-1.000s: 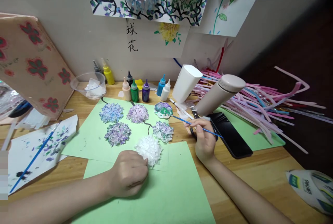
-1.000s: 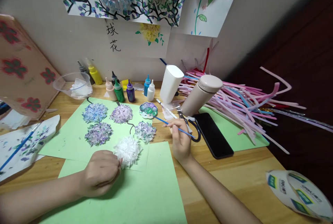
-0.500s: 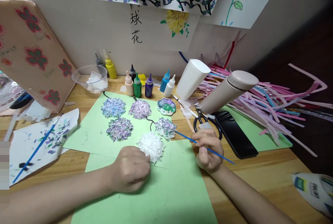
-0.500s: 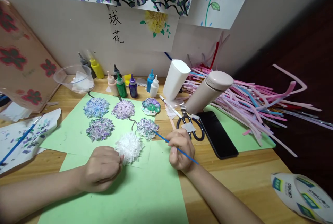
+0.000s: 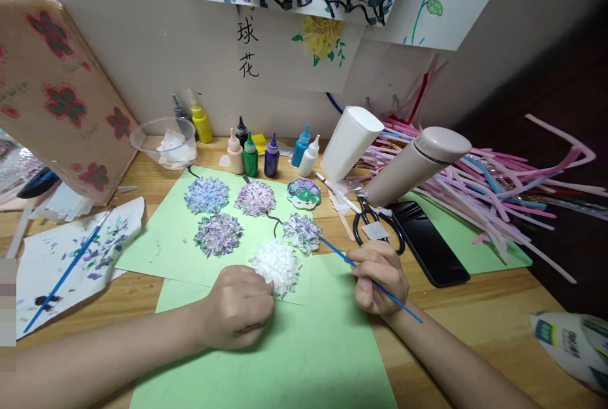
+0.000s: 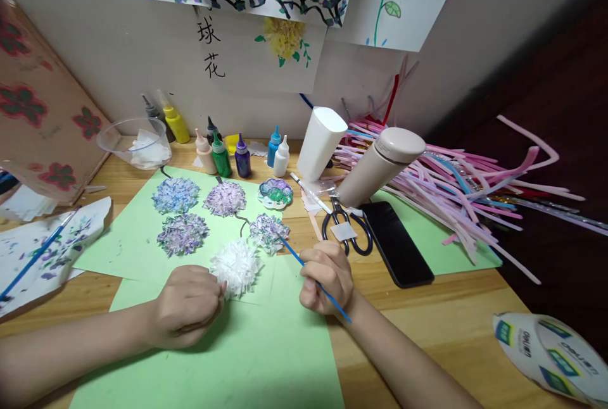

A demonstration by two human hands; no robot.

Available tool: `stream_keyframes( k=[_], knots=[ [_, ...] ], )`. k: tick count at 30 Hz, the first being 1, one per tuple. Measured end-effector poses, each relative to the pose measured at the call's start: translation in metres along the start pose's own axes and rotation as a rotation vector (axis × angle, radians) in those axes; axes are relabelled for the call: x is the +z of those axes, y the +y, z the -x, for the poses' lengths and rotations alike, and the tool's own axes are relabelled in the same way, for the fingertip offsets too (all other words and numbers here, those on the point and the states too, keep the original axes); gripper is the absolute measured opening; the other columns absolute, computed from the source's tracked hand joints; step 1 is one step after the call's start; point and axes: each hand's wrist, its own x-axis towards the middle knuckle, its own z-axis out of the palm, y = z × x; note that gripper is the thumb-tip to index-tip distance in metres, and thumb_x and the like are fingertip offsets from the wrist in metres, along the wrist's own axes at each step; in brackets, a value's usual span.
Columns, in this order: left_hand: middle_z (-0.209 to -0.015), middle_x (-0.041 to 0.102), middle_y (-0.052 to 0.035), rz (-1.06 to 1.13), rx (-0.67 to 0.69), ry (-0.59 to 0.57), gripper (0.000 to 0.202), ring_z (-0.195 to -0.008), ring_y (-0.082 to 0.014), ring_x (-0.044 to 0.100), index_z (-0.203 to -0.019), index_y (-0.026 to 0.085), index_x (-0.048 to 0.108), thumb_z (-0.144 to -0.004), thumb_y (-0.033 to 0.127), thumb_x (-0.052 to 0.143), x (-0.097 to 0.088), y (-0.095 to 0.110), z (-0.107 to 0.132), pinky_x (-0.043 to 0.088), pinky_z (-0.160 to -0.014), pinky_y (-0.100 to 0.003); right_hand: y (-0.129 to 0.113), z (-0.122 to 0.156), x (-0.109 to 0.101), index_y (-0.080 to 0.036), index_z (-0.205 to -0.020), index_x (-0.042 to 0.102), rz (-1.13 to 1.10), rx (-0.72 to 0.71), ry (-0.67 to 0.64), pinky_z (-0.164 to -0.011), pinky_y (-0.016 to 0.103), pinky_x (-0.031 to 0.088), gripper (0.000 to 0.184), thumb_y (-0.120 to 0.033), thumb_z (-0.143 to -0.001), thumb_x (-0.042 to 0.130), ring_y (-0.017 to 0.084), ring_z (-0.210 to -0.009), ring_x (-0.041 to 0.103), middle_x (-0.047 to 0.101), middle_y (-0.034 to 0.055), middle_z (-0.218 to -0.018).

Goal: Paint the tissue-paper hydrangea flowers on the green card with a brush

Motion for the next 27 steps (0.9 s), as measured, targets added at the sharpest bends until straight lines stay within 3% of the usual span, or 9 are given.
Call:
stream_keyframes(
  k=[10,13,18,27],
  knots=[
    [-0.043,0.034,0.0056,-0.003,0.005,0.008,0.033,-0.039,-0.0123,0.027,-0.056,0.022,0.028,-0.073,-0.002,0.044,0.001,-0.001,0.001,0.016,-0.045,-0.030,0.000,-0.001,0.002,-0.028,-0.086,0.047,0.013,0.017,0.035,-0.058,0.036,0.043,0.019,-0.014,-0.074,0.043,0.020,-0.061,0.057,0.065,-0.0006,-0.067],
    [-0.044,0.034,0.0056,0.003,0.007,0.007,0.034,-0.040,-0.0121,0.026,-0.056,0.022,0.028,-0.073,-0.003,0.044,0.001,0.000,0.000,0.016,-0.045,-0.030,-0.002,-0.006,0.001,-0.028,-0.086,0.049,-0.016,-0.045,0.052,-0.056,0.034,0.044,0.013,-0.017,-0.080,0.042,0.019,-0.063,0.055,0.066,0.0011,-0.070],
    [-0.043,0.035,0.0053,-0.011,-0.003,-0.009,0.035,-0.040,-0.0121,0.027,-0.055,0.021,0.028,-0.074,-0.003,0.045,-0.001,0.000,-0.001,0.018,-0.044,-0.030,-0.008,-0.011,0.002,-0.027,-0.086,0.052,-0.084,-0.147,0.002,-0.055,0.032,0.046,0.015,-0.019,-0.085,0.038,0.017,-0.063,0.054,0.065,0.0015,-0.068],
    [-0.043,0.035,0.0051,-0.028,0.001,-0.010,0.034,-0.040,-0.0118,0.028,-0.054,0.021,0.028,-0.075,-0.001,0.045,-0.001,0.000,-0.001,0.018,-0.045,-0.030,-0.008,-0.012,0.004,-0.028,-0.089,0.052,-0.142,-0.138,-0.072,-0.057,0.031,0.045,0.016,-0.017,-0.082,0.042,0.018,-0.065,0.054,0.066,0.0008,-0.070]
  ],
)
